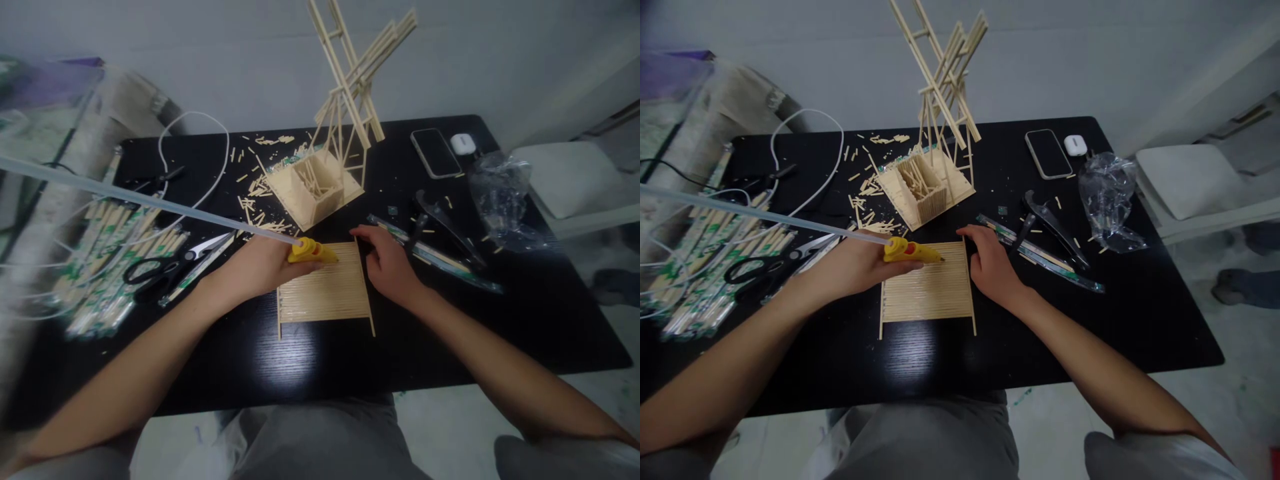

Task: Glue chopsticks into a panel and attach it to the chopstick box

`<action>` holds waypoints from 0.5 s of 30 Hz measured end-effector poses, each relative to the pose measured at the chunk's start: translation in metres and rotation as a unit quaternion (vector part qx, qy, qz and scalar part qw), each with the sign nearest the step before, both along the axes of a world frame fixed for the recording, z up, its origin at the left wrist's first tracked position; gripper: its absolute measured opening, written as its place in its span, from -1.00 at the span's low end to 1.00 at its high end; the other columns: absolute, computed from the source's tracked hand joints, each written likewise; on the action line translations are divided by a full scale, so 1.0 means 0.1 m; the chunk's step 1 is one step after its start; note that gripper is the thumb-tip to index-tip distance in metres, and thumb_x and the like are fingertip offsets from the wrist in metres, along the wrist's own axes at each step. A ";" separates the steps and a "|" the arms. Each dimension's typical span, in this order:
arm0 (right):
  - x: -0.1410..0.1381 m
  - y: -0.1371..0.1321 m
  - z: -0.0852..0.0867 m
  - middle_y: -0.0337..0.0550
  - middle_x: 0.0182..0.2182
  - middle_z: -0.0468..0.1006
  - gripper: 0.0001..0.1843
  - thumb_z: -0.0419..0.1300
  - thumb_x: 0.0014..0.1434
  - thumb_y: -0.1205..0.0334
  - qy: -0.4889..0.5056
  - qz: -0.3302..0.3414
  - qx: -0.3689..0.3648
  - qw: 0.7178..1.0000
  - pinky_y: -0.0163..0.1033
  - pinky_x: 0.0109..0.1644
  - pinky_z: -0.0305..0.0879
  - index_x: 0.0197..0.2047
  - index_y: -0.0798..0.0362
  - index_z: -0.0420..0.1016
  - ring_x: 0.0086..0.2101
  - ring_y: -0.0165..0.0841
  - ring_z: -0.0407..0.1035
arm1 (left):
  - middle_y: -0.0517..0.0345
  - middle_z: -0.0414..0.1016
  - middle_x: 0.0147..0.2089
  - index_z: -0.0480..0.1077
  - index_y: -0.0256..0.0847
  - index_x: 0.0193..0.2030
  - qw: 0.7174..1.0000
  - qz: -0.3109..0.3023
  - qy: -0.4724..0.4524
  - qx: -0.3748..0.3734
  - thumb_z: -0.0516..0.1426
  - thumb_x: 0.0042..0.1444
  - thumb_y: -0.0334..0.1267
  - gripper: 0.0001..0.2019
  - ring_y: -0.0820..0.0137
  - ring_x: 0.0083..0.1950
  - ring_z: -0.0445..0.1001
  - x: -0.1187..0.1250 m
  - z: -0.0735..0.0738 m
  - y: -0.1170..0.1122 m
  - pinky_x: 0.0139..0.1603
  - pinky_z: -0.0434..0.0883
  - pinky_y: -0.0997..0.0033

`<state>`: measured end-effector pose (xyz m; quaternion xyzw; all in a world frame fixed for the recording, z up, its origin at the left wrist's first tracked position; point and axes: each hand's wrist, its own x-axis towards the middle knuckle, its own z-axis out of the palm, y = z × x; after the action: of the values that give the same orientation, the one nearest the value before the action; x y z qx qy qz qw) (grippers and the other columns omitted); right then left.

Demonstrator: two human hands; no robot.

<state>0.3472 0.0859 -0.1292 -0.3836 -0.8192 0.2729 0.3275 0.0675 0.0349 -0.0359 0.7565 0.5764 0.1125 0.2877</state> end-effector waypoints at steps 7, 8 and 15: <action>0.00 0.00 0.00 0.06 0.19 0.61 -0.27 0.02 0.05 0.64 -0.003 0.001 -0.002 1.000 0.26 0.41 0.46 0.23 -0.01 0.52 0.28 -0.05 0.49 | 0.09 0.69 -0.24 0.63 -0.17 -0.10 1.000 -0.008 0.010 0.015 0.21 0.37 0.08 -0.65 0.23 -0.27 0.60 0.02 -0.02 0.01 -0.18 0.41 0.29; 0.00 0.00 0.00 0.06 0.19 0.61 -0.27 0.01 0.06 0.64 -0.003 0.000 -0.001 1.000 0.26 0.40 0.47 0.23 -0.01 0.52 0.27 -0.05 0.49 | 0.08 0.69 -0.24 0.63 -0.17 -0.09 1.000 -0.008 0.011 0.017 0.22 0.37 0.08 -0.65 0.23 -0.26 0.60 0.02 -0.04 0.01 -0.17 0.42 0.28; 0.00 0.00 0.00 0.07 0.20 0.60 -0.27 0.01 0.06 0.64 -0.007 0.004 -0.004 1.000 0.28 0.38 0.48 0.24 -0.02 0.49 0.26 -0.05 0.50 | 0.07 0.71 -0.18 0.65 -0.16 -0.05 1.000 -0.005 0.004 0.022 0.22 0.37 0.12 -0.62 0.21 -0.21 0.63 0.05 -0.08 0.02 -0.22 0.41 0.29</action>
<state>0.3471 0.0862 -0.1292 -0.3838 -0.8217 0.2751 0.3189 0.0727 0.0372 -0.0442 0.7660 0.5711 0.1203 0.2694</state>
